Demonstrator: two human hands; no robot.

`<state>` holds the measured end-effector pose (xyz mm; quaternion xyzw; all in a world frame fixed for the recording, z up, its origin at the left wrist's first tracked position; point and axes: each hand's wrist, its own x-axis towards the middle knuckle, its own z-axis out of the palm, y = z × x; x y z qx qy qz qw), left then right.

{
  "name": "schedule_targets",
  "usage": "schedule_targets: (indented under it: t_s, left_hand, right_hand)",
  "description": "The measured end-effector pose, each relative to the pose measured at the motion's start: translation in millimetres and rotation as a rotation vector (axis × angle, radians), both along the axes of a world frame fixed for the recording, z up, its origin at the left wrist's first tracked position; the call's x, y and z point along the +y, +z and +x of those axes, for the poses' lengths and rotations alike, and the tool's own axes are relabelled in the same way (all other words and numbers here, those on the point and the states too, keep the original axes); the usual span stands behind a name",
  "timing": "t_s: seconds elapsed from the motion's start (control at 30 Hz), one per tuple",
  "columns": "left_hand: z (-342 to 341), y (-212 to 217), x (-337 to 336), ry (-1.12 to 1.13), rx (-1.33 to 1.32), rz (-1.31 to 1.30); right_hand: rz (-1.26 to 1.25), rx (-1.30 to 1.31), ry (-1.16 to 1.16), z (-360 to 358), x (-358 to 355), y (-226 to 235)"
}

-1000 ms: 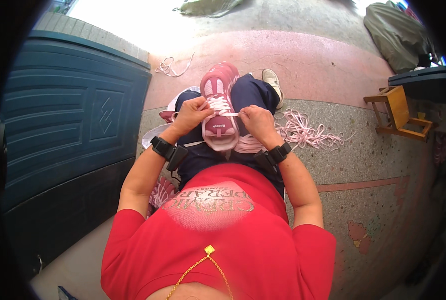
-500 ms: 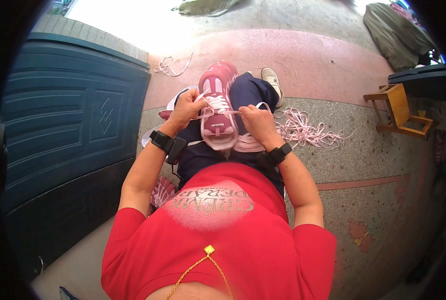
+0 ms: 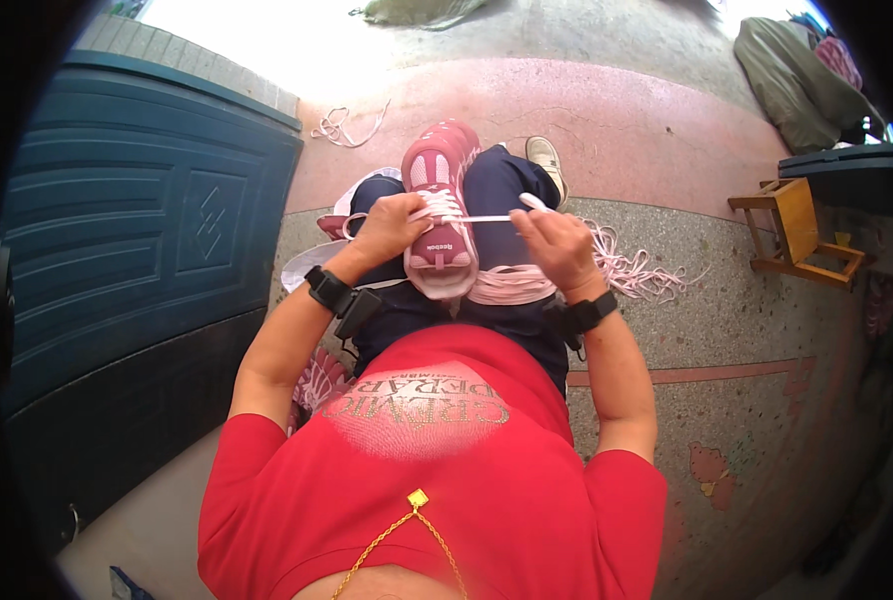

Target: The person sits on the floor and laces a pink sneaker by hand. They thread the laces through the eyelets, pull them tight, and tie a knot, repeating the process for multiple shoes.

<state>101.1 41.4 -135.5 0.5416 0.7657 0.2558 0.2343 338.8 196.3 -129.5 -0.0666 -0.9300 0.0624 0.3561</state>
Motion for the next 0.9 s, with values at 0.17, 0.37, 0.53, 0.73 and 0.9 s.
schedule_targets:
  t_s: [0.17, 0.37, 0.53, 0.73, 0.9]
  left_hand:
    - [-2.5, 6.6, -3.4, 0.104, -0.077, 0.052]
    - [-118.3, 76.2, -53.2, 0.641, -0.9, -0.07]
    - [-233.3, 171.0, -127.0, 0.681, -1.112, 0.685]
    - [-253.0, 190.5, -164.5, 0.838, -0.874, 0.753]
    - [-203.6, 122.1, -140.6, 0.867, -0.584, 0.361]
  right_hand:
    - [-0.101, -0.147, -0.216, 46.1, 25.6, -17.0]
    - [-0.62, -0.26, -0.531, 58.2, 29.8, -56.7]
    - [-0.894, -0.169, -0.136, -22.9, -14.9, -30.2]
    - [-0.595, -0.522, 0.047, -63.2, -21.2, -17.6]
    - [-0.169, -0.514, 0.073, -53.0, -24.9, -21.4]
